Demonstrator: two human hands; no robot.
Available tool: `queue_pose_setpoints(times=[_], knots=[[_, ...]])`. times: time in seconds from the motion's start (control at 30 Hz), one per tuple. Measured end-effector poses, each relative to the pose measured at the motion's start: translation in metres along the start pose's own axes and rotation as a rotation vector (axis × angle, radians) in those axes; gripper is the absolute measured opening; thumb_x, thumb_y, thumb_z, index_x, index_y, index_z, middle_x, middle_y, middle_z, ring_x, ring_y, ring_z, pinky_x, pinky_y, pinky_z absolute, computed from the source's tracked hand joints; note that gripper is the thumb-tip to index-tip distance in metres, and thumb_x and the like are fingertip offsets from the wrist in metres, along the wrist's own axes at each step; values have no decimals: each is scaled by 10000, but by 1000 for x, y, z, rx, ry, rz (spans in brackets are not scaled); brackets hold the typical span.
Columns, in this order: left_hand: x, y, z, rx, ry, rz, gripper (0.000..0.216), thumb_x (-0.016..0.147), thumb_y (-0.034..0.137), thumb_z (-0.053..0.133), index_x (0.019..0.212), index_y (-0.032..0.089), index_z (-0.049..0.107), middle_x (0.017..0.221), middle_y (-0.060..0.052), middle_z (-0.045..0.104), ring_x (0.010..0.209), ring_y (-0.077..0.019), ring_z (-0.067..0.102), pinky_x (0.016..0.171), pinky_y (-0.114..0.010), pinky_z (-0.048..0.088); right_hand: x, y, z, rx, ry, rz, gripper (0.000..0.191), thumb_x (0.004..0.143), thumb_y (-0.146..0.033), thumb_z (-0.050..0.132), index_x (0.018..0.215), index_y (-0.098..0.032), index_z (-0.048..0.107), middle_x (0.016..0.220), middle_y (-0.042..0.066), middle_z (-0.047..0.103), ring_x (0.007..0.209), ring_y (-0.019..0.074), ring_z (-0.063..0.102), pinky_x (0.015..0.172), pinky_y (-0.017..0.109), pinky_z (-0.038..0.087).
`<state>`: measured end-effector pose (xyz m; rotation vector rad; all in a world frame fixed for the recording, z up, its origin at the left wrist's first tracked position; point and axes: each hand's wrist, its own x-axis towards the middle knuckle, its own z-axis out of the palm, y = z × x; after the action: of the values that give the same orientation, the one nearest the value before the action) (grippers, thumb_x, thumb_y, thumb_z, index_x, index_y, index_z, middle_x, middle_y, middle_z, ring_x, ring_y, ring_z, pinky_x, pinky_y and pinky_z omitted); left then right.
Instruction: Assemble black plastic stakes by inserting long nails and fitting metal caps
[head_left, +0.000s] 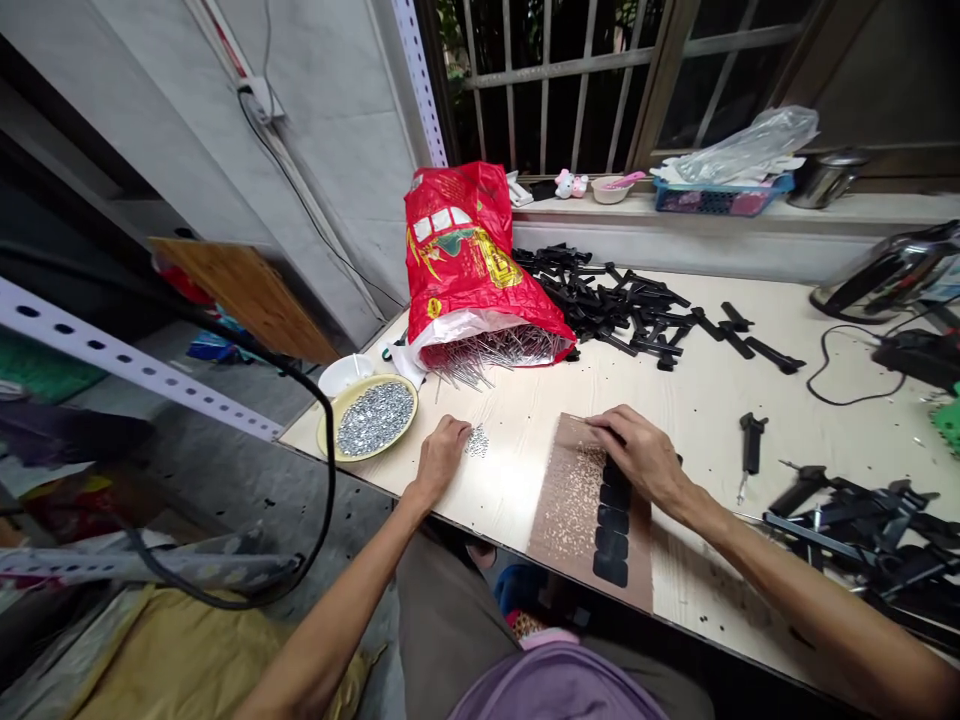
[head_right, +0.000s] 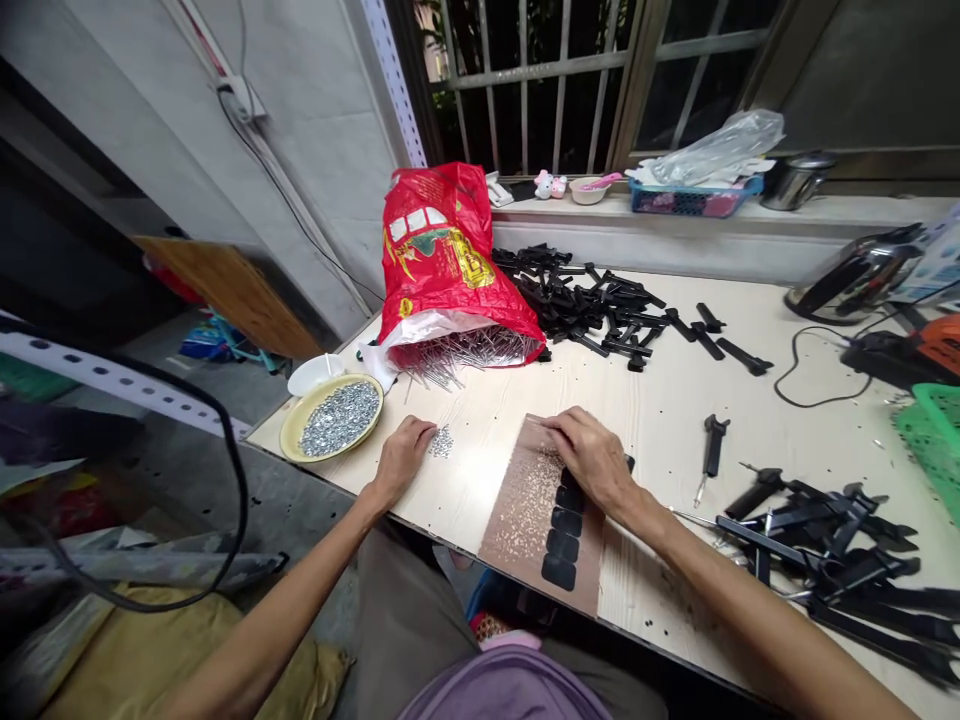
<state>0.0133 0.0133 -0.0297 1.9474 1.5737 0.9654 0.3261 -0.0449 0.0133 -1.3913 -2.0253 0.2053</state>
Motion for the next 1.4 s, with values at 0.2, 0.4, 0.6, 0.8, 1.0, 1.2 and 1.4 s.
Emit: queue_pose_setpoints(times=[0.2, 0.4, 0.6, 0.8, 1.0, 1.2, 1.4], knots=[[-19, 79, 21, -1127, -71, -524, 332, 640, 352, 772, 851, 119, 666, 734, -22, 643, 558, -66, 550, 507, -179, 440, 4, -59, 7, 31, 7, -57, 223, 942, -271, 449, 1024, -213, 648, 933, 53, 635, 831, 160, 611, 710, 275, 481], [-32, 127, 38, -1470, -141, -587, 325, 578, 266, 831, 813, 112, 667, 732, -24, 679, 661, -91, 633, 699, -220, 535, 2, -67, 2, -98, 67, -52, 219, 942, -288, 454, 1009, -212, 648, 911, 52, 640, 806, 145, 600, 701, 246, 438], [-35, 131, 47, -1389, -101, -504, 277, 622, 261, 805, 807, 95, 682, 710, -32, 685, 645, -90, 631, 715, -232, 533, -6, -70, -11, -241, 108, -74, 215, 946, -272, 447, 953, -208, 652, 855, 40, 635, 797, 144, 580, 669, 240, 399], [-40, 131, 51, -1245, -60, -380, 236, 693, 267, 751, 840, 93, 691, 704, -36, 687, 634, -95, 624, 713, -258, 529, -13, -70, -11, -214, 74, -14, 184, 940, -253, 457, 962, -194, 630, 865, 33, 645, 798, 134, 591, 677, 235, 400], [-40, 130, 54, -1229, -87, -406, 251, 660, 284, 770, 814, 100, 698, 702, -32, 686, 614, -92, 615, 700, -264, 522, -16, -69, -5, -230, 88, 36, 186, 940, -258, 447, 910, -184, 615, 838, 34, 648, 798, 154, 598, 668, 255, 384], [-43, 129, 57, -1156, -74, -387, 263, 663, 312, 764, 821, 111, 703, 690, -27, 686, 618, -94, 616, 717, -267, 514, -23, -66, 0, -140, 33, 97, 197, 951, -301, 416, 952, -200, 586, 863, 38, 633, 750, 148, 591, 604, 247, 367], [-45, 126, 58, -1125, -100, -382, 280, 667, 324, 759, 836, 108, 706, 710, -34, 689, 636, -101, 622, 729, -276, 514, -25, -59, 2, 95, -52, 180, 244, 953, -312, 416, 863, -189, 607, 775, 13, 629, 689, 130, 577, 593, 232, 374]])
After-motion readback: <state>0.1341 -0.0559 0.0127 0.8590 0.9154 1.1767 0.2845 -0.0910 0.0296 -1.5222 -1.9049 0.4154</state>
